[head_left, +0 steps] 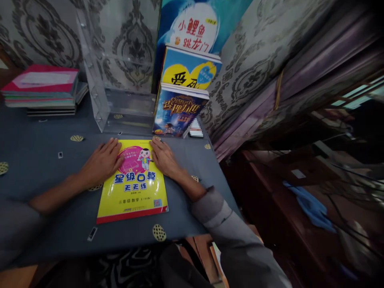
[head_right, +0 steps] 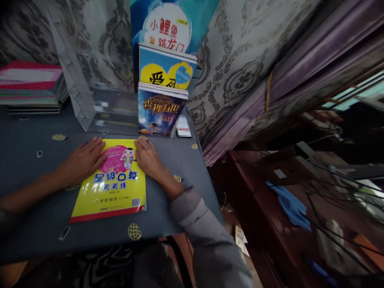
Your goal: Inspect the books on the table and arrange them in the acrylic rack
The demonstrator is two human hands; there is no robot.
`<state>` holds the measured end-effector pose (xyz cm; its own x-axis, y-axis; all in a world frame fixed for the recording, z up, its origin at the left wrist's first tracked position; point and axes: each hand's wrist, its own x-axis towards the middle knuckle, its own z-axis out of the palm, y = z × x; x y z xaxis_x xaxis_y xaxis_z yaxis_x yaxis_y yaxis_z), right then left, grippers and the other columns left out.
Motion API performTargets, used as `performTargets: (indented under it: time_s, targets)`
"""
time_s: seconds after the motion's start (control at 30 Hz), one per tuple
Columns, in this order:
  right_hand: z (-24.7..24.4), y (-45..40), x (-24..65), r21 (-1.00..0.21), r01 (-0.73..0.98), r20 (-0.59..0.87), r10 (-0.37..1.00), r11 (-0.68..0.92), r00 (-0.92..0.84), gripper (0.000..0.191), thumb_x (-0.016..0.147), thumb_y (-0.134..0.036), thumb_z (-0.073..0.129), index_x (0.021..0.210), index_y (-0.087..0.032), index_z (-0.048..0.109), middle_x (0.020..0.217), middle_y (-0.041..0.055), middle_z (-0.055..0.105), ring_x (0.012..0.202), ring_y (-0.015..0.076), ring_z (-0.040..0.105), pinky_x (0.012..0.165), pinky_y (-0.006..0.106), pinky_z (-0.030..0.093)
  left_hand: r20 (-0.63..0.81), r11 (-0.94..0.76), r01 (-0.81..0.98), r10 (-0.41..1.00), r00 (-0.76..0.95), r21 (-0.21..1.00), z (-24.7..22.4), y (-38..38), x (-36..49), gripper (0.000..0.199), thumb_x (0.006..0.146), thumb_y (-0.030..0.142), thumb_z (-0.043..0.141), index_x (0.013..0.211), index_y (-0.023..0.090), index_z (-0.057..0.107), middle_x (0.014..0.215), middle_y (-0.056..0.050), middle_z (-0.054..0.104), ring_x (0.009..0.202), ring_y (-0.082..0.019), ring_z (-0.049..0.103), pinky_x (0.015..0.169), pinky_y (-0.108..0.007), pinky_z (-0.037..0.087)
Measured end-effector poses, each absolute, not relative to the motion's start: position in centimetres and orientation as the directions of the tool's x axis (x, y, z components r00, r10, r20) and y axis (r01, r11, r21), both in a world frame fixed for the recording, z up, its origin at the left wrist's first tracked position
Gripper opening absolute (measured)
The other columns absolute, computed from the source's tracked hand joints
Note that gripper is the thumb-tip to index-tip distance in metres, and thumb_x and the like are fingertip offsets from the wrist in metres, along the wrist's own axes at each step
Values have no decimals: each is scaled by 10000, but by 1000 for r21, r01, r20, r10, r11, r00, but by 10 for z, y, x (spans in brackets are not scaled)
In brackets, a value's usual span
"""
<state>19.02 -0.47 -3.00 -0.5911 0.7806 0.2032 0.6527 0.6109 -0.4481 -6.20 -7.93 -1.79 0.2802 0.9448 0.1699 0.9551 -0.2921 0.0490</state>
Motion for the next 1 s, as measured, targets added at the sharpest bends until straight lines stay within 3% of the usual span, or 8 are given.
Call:
performTargets:
  time_s: [0.27, 0.57, 0.77, 1.0]
  targets:
    - [-37, -4, 187, -427, 679, 182, 792, 597, -582, 458, 1038, -201, 415, 1480, -108, 494, 1591, 171, 445, 1521, 260, 347, 1269, 494, 236, 82, -290, 955, 955, 285, 60, -15, -78, -64, 701, 1040, 462, 191, 1475, -40, 413, 1588, -296, 392, 1514, -410, 308, 1197, -577, 288]
    - [-46, -1, 185, -392, 694, 192, 791, 604, -581, 454, 1060, -225, 380, 1496, -124, 459, 1616, 145, 411, 1535, 248, 310, 1270, 500, 220, 20, -438, 896, 899, 437, 71, -19, -101, -62, 748, 1043, 553, 132, 1594, 65, 262, 1667, -205, 297, 1567, -337, 196, 1253, -543, 165]
    - [-47, -1, 183, -384, 699, 188, 792, 603, -580, 474, 1053, -195, 319, 1507, -132, 439, 1634, 139, 385, 1542, 242, 292, 1273, 507, 191, 50, -663, 731, 745, 665, 164, -16, -131, -31, 611, 1064, 468, 274, 1598, 173, 320, 1686, -111, 295, 1551, -298, 265, 1270, -482, 198]
    - [-51, 1, 184, -378, 703, 197, 794, 603, -575, 458, 1087, -264, 294, 1519, -181, 423, 1632, 115, 390, 1545, 227, 287, 1279, 493, 166, 69, -825, 505, 536, 841, 255, -12, -148, 9, 466, 1070, 366, 363, 1527, 334, 447, 1654, -44, 384, 1519, -231, 349, 1275, -468, 149]
